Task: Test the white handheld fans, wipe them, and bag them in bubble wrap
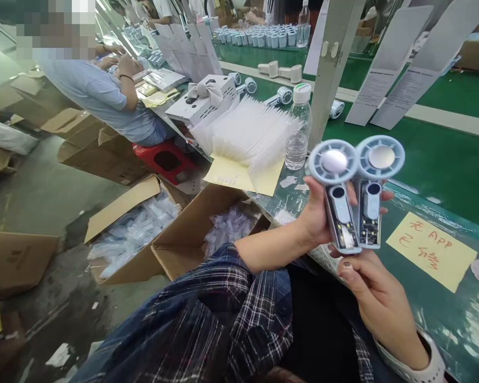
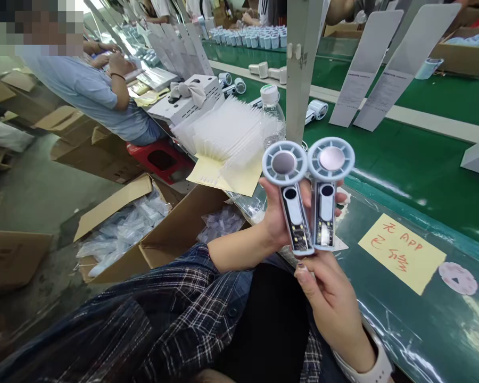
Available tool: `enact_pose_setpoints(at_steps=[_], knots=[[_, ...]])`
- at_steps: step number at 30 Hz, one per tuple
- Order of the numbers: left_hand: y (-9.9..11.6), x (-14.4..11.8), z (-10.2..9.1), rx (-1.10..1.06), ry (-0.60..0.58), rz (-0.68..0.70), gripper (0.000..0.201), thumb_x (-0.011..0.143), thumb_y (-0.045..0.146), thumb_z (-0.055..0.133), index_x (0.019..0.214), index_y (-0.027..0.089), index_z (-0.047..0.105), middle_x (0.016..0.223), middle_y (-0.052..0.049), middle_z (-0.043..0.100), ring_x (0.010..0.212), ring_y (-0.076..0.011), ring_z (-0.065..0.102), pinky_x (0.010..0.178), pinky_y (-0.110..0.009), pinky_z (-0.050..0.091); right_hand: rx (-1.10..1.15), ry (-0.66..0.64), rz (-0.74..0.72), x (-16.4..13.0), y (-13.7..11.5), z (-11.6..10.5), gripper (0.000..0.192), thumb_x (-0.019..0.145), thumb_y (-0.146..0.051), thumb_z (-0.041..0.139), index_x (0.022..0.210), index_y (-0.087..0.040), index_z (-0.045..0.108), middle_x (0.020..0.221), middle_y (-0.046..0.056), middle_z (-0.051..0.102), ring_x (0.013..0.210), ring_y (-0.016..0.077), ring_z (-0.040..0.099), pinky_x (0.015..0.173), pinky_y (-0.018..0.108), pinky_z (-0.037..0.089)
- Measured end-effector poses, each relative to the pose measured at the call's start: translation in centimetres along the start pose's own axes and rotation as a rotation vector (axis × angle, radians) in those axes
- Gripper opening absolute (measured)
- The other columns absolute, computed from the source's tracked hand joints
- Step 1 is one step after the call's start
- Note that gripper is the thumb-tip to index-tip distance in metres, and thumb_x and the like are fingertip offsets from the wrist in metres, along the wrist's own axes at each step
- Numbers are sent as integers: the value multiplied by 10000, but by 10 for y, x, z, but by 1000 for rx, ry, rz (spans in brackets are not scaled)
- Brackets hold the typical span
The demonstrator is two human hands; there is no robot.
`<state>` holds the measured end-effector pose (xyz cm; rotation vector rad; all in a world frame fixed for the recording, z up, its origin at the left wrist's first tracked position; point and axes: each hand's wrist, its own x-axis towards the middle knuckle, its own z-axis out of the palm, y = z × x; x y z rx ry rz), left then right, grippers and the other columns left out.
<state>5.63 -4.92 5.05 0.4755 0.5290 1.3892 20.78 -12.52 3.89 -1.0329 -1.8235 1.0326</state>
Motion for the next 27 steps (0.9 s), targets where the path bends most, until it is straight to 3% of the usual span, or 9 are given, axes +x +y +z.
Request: enact_pose_setpoints(at_steps=[2,5,10,13,16,20,23,25,27], knots=[[5,-4,4,-55,51,-24,1032,684,1185,195,659,187,457,1354,-154,742,1218,-287,720,950,-403,618,-6,35,13,0,-1,0,467,1022,-634,695,772,-255,805,932,87,811,864,253,793,721,313,607],[10,-8,3,-23,23,-36,1043,634,1205,196,653,191,437,1364,-156,743,1201,-298,730,908,-393,629,46,119,117,1,-3,1,479,1034,-627,692,761,-242,771,740,50,748,689,204,719,650,298,553],[2,-8,-9,156,-125,71,1075,423,1260,313,592,209,459,1060,-148,782,1184,-316,729,896,-392,634,340,154,253,-3,-3,12,549,1027,-599,732,654,-218,603,559,-3,556,547,154,582,563,288,480],[-6,-6,-13,207,-130,75,1093,352,1272,266,583,221,457,985,-148,775,1191,-337,738,907,-414,634,549,209,302,-6,-1,23,500,1003,-574,778,701,-226,584,537,-44,478,495,139,519,531,291,459],[-10,-4,-12,216,-105,62,1096,318,1271,298,599,223,449,989,-148,781,1177,-351,748,910,-421,632,505,227,299,-8,1,23,485,1024,-601,733,746,-230,591,570,-34,512,533,152,543,558,302,479],[-11,-3,-13,119,-140,126,1007,473,1194,559,678,209,524,1113,-134,789,1165,-327,748,921,-408,636,127,193,258,-8,8,3,484,1046,-661,641,833,-228,670,813,57,720,783,239,702,733,377,580],[-10,-7,-19,72,-159,175,872,629,1047,706,838,203,644,1172,-127,782,1162,-322,750,967,-431,628,-120,310,158,-3,20,-13,469,1054,-641,611,844,-228,685,1254,149,766,1261,384,698,1140,588,512],[-8,-12,-26,154,-166,129,785,664,908,821,975,196,708,1164,-127,784,1138,-320,753,1010,-449,613,-206,432,119,1,29,-19,417,1039,-618,638,1147,-230,747,1593,168,608,1563,437,485,1306,682,326],[-4,-19,-35,313,-258,20,733,642,750,947,1057,179,750,1120,-123,788,1106,-321,758,1043,-461,601,-77,379,138,2,33,-22,576,984,-587,738,1451,-260,658,1665,161,553,1595,428,462,1294,684,371]])
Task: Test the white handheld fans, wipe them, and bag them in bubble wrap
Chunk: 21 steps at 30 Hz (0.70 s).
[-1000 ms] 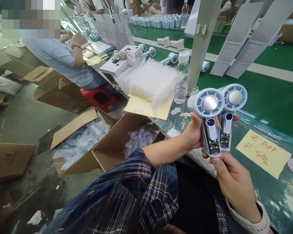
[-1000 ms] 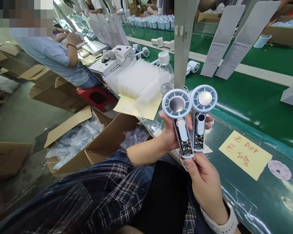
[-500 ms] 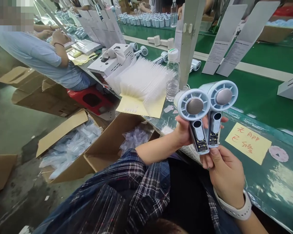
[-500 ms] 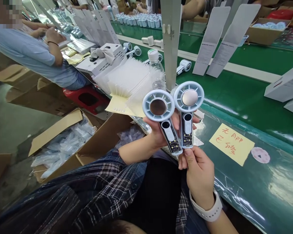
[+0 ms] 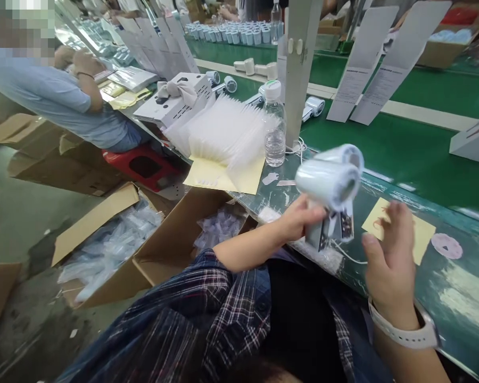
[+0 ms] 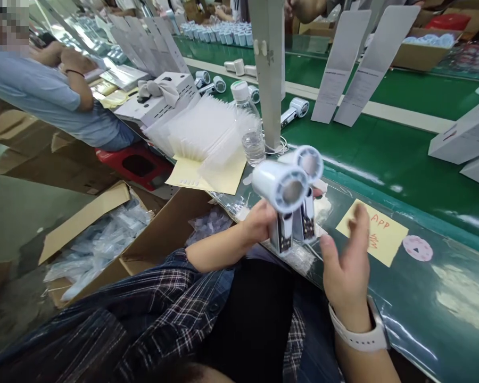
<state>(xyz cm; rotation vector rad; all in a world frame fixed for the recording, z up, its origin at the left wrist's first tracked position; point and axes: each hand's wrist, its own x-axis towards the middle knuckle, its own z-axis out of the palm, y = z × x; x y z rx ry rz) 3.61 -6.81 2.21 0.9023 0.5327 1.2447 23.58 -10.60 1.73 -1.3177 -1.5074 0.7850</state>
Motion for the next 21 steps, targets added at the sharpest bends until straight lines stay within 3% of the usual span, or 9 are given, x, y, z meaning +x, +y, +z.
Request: enact_pose_setpoints(at_steps=[1,3,5,8,10,13,15,21], knots=[[1,-4,-4,79,-77,-54,729,621,683,997,1084,170,767,1105,-125,790,1114,-329,757,1062,-466,595,114,-76,42,0,1,-2,613,949,-560,796,1472,-275,650,1603,152,618,1522,415,554,1234,652,467],[0,-7,-13,187,-174,-104,744,600,619,1045,1131,163,791,1091,-130,793,1172,-350,745,1094,-467,586,335,-153,126,-2,1,-7,505,901,-491,879,1339,-295,721,1351,108,773,1256,358,736,1061,553,610],[-2,-6,-19,187,-117,-84,745,682,683,990,1198,187,784,1111,-121,789,1208,-334,737,1121,-468,578,449,-87,185,-5,0,-12,419,856,-446,938,1198,-296,747,1139,63,814,1036,298,777,930,476,647],[-7,-1,-18,42,12,-85,753,832,857,767,1223,217,708,1036,-77,746,1006,-259,755,1028,-477,624,482,36,280,-8,0,-17,498,730,-430,1034,1101,-281,737,957,17,786,834,235,739,797,408,633],[-8,-1,-11,-38,-17,-123,739,824,827,787,1220,224,628,1017,-52,695,902,-222,724,913,-442,647,499,73,353,-8,0,-17,529,678,-442,1061,1064,-270,743,915,5,767,785,208,716,755,376,624],[-5,-3,0,-59,-127,-133,724,763,531,952,1272,246,524,1065,-31,644,921,-195,697,844,-374,636,637,16,381,-8,-3,-18,502,732,-495,1020,1119,-280,781,1004,24,780,835,193,726,743,332,635],[-4,-4,4,-44,-174,-130,709,790,398,948,1308,257,485,1059,-11,623,886,-164,684,805,-341,625,705,-39,351,-10,-7,-20,426,783,-472,990,1122,-286,811,1044,30,788,838,170,727,730,286,634],[-9,-2,1,40,-284,-129,538,874,383,901,1165,223,477,1036,-6,629,822,-151,708,771,-339,595,753,-134,284,-13,-9,-24,305,881,-376,928,1163,-338,821,1020,23,799,855,175,743,781,292,663]])
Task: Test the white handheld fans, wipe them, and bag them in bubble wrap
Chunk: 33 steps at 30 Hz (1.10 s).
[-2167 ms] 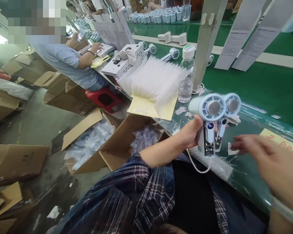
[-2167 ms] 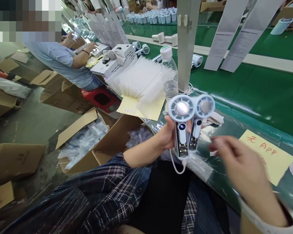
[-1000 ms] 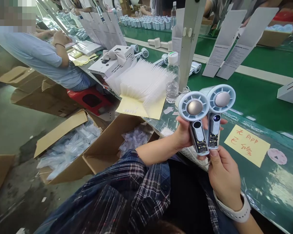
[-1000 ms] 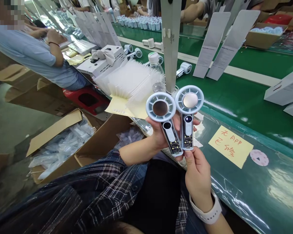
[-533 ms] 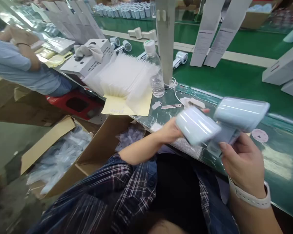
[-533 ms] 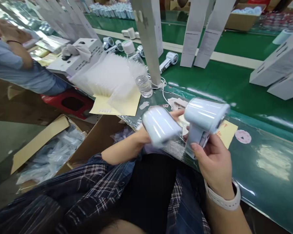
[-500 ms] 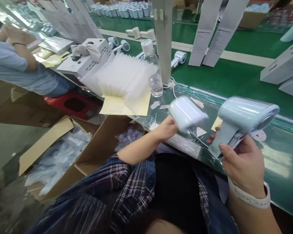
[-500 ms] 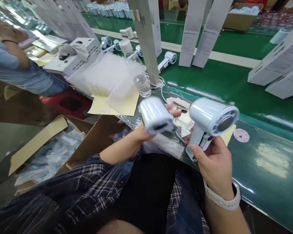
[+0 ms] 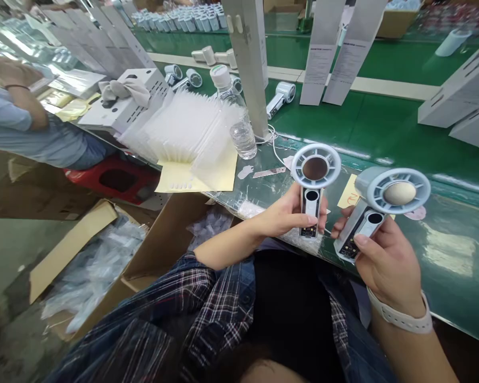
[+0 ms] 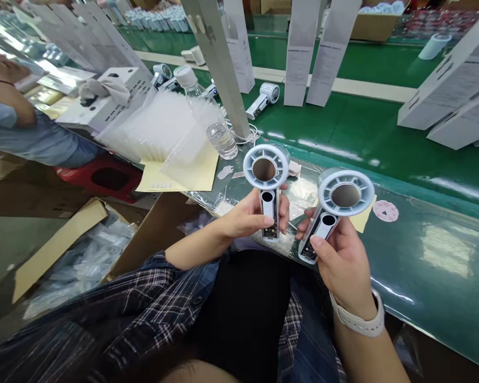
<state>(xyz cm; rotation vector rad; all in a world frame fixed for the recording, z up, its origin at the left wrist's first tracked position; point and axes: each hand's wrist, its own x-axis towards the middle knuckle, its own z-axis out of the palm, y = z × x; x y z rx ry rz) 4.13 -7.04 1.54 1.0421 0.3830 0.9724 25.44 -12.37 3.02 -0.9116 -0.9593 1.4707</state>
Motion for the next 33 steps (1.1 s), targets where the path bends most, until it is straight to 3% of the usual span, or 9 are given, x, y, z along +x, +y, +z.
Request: enact_pose_setpoints(at_steps=[9,17,22,27,33], knots=[[4,-7,-2,12,8,-93,743,815,370,975,1280,255,407,1118,-14,661,916,-184,762,865,-387,614,-69,30,44,9,13,1,369,846,-398,943,1179,-318,805,1036,31,775,858,208,724,780,348,654],[5,-7,-3,46,21,-69,596,909,433,896,1204,237,417,1141,-19,608,893,-154,718,852,-389,612,-70,1,65,12,15,1,359,878,-426,916,1204,-326,802,1026,31,775,845,205,717,784,355,634],[0,-7,-6,83,43,-74,632,885,454,909,1202,237,407,1104,-7,607,847,-151,704,824,-380,588,-52,20,107,9,17,-1,377,864,-431,912,1196,-294,797,1105,62,781,865,241,736,742,393,644],[4,-9,-3,13,-41,-59,557,919,401,873,1204,238,424,1093,-8,604,828,-153,704,775,-364,594,-24,24,90,5,18,0,355,863,-409,908,1179,-284,804,998,52,784,794,221,713,719,375,641],[-9,-4,-10,74,131,-95,669,837,544,913,1184,241,427,1030,9,631,787,-160,685,774,-364,561,-60,76,77,7,22,1,343,843,-432,913,1127,-276,803,1014,53,777,781,210,691,697,357,631]])
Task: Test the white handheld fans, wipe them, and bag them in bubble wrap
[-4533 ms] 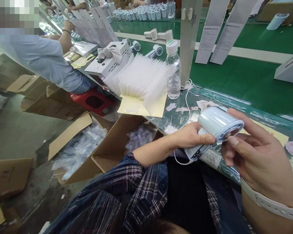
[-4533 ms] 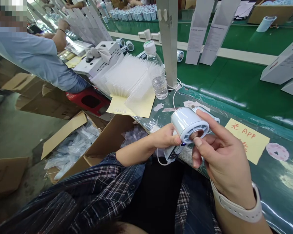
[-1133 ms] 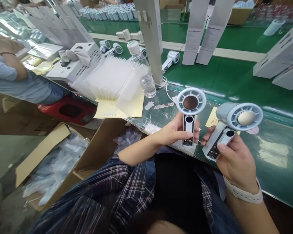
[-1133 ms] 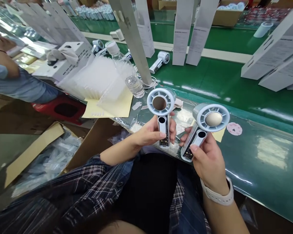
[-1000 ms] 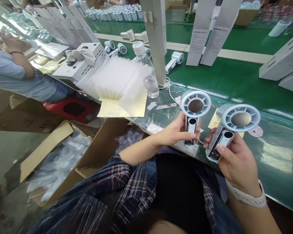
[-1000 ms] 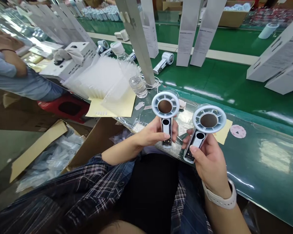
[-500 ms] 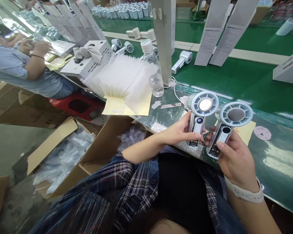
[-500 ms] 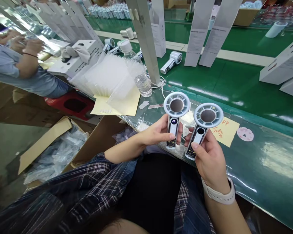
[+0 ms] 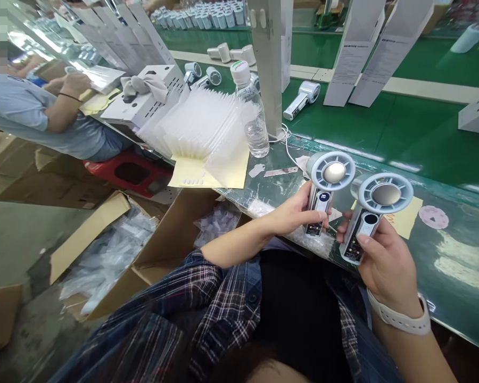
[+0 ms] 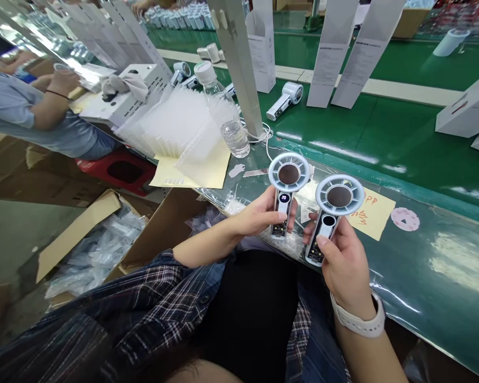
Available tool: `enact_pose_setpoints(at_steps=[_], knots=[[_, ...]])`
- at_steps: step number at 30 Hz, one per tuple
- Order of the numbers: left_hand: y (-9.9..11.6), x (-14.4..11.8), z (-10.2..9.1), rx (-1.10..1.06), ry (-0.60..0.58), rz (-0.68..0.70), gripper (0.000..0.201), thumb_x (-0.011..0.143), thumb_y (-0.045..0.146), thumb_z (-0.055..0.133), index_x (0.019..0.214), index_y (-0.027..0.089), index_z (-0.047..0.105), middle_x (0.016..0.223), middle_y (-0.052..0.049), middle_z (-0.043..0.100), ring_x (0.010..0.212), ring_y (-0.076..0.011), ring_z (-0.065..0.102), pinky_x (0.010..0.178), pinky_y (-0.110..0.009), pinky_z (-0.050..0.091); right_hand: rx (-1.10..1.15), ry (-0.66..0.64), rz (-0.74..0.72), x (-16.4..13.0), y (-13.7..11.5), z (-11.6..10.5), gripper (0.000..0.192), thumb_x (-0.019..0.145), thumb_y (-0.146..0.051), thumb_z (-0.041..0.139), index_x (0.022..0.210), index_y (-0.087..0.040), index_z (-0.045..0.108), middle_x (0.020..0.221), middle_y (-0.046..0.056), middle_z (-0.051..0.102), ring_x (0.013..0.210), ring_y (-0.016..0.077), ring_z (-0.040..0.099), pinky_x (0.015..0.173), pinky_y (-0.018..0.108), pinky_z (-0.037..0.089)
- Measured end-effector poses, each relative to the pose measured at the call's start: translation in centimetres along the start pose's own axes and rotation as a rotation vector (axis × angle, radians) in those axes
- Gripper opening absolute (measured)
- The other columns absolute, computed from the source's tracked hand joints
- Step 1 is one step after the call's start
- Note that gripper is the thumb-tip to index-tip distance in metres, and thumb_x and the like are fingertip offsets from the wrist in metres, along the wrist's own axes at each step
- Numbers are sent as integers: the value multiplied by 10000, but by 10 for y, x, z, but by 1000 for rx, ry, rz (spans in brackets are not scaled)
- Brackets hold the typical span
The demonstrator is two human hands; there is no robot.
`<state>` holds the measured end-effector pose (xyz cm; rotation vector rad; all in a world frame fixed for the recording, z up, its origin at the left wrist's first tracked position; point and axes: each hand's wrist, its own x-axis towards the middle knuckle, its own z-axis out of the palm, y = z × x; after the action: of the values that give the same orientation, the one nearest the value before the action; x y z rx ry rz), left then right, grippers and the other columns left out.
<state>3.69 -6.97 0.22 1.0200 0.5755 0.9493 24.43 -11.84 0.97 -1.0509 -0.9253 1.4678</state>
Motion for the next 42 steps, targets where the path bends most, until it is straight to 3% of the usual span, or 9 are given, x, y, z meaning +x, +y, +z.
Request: enact_pose_setpoints(at_steps=[4,10,14,19,26,30,34,39,42], knots=[[-11,3,-5,72,104,2,687,850,640,859,1201,238,427,939,27,630,773,-168,655,789,-374,538,14,37,-7,-2,3,3,276,891,-447,857,1085,-264,788,1029,54,770,760,193,681,628,320,611],[7,-2,-3,93,-38,45,676,875,632,844,1214,243,408,933,19,621,736,-175,669,715,-363,554,1,-57,-33,-8,-6,7,275,932,-460,825,1108,-252,788,960,67,772,731,203,683,612,325,601],[15,0,-2,165,8,80,638,906,642,815,1219,247,424,909,14,647,759,-185,684,755,-374,557,9,-55,-41,-5,-11,9,298,924,-477,832,1123,-261,780,949,63,774,738,210,690,634,332,611],[13,0,-5,154,-37,85,653,910,591,849,1266,242,426,988,-6,665,839,-181,698,830,-379,563,47,-149,42,-2,-10,4,453,903,-586,809,1207,-250,788,1013,81,783,837,243,741,697,354,650],[6,2,-5,127,16,68,671,891,626,847,1259,235,446,944,6,652,791,-171,683,779,-361,549,66,-121,45,-2,-9,8,373,890,-558,800,1121,-266,815,999,85,771,797,261,718,685,410,645],[7,2,-4,108,8,88,652,912,603,833,1259,230,427,926,15,647,738,-157,672,717,-339,541,70,-76,41,-1,-8,11,276,888,-463,821,1072,-257,807,918,63,768,687,214,682,602,359,596],[10,2,-4,130,11,87,648,896,612,844,1230,229,442,931,13,650,734,-161,686,722,-347,551,62,-81,42,0,-6,10,319,876,-494,834,1082,-252,796,896,70,770,696,235,690,603,382,602],[13,2,-3,130,133,11,766,819,640,905,1259,226,434,999,-32,711,715,-196,736,713,-372,584,93,-8,-8,2,-5,6,241,909,-421,784,1078,-251,805,924,68,763,707,211,676,597,343,589],[12,3,-3,135,206,17,841,796,653,921,1309,222,413,1003,-56,751,682,-199,742,686,-356,581,140,21,9,3,-6,2,284,908,-430,777,1132,-261,822,1045,88,777,846,239,703,669,362,628]])
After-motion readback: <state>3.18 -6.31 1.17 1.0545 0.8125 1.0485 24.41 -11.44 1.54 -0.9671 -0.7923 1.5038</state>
